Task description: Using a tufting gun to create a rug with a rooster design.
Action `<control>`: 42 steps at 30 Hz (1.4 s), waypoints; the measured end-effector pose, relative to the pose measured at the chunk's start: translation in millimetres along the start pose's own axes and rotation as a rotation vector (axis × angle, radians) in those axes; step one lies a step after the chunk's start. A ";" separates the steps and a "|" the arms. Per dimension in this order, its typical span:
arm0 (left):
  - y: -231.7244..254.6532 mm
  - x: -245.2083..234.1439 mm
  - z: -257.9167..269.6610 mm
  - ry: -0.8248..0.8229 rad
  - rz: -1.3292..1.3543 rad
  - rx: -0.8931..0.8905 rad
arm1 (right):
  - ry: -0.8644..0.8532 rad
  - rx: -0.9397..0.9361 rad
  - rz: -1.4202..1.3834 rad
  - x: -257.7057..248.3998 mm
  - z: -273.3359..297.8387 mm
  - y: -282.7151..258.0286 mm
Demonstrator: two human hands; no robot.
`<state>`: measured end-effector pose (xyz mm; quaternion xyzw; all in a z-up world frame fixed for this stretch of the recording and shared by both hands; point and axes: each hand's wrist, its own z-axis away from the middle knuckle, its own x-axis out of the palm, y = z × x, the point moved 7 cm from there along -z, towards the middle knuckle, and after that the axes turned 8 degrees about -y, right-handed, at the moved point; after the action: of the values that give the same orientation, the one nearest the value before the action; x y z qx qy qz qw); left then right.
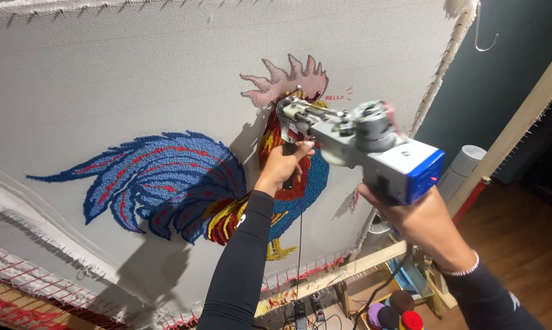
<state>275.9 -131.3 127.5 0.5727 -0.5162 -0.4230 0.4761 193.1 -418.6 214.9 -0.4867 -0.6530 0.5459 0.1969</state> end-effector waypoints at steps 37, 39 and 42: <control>-50.5 -32.3 -52.6 0.043 -0.599 -0.068 | -0.227 -0.345 1.376 -24.4 -46.2 -8.0; -98.0 -48.9 -90.9 0.020 -0.842 0.170 | -0.221 -0.383 1.409 -24.0 -48.0 -2.8; -102.2 -44.9 -94.0 -0.031 -1.037 0.278 | -0.222 -0.395 1.480 -24.2 -48.7 4.3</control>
<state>382.0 -75.0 44.6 0.8039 -0.2235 -0.5386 0.1167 244.2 -414.1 233.6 -0.7648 -0.2590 0.4545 -0.3761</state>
